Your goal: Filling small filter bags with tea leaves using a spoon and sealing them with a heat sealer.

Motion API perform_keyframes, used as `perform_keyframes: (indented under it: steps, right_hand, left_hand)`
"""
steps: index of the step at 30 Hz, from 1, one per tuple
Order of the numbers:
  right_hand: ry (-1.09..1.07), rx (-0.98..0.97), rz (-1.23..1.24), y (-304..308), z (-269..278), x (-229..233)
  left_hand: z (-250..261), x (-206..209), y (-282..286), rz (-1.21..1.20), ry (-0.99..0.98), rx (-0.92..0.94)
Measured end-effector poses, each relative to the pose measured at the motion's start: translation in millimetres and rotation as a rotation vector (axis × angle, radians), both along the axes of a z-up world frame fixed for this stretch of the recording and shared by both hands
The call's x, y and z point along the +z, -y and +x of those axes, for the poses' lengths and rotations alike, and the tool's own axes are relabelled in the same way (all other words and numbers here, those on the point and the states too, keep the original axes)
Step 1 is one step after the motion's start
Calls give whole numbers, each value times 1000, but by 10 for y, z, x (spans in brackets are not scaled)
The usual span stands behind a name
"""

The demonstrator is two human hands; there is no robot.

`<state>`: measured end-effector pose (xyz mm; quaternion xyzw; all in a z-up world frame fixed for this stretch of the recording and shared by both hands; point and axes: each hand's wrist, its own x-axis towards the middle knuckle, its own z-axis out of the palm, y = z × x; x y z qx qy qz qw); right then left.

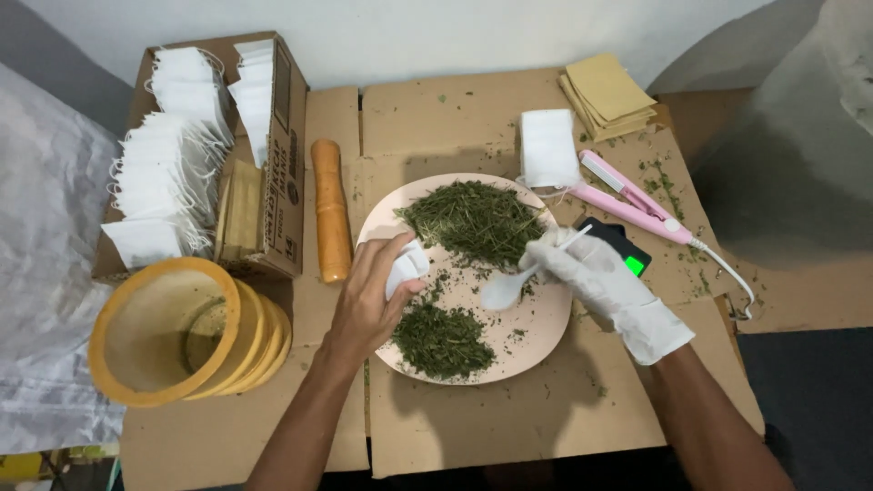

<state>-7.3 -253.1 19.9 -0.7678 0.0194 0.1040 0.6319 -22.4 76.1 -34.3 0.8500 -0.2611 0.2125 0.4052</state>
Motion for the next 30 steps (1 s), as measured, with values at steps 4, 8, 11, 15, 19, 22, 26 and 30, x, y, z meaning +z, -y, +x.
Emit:
perform_keyframes:
  steps: [4, 8, 11, 15, 19, 22, 26, 30]
  right_hand:
    - [-106, 48, -119, -128, -30, -116]
    - [-10, 150, -87, -172, -36, -274]
    - [11, 227, -69, -193, 6, -262]
    - [9, 278, -47, -238, -32, -151]
    - [-22, 247, 23, -129, 32, -187]
    - [-7, 200, 42, -91, 54, -174]
    - [9, 155, 155, -47, 61, -139]
    - [44, 99, 233, 20, 113, -193]
  left_hand:
    - [-42, 112, 23, -4, -13, 2]
    - [-29, 36, 30, 1, -27, -12]
    - [59, -105, -10, -11, -17, -10]
    - [-18, 36, 0, -20, -16, -23]
    - [-24, 48, 15, -18, -26, -25]
    - [-47, 137, 56, -23, -16, -24]
    - [-53, 140, 76, -24, -22, -12]
    - [-14, -5, 54, -24, -34, -1]
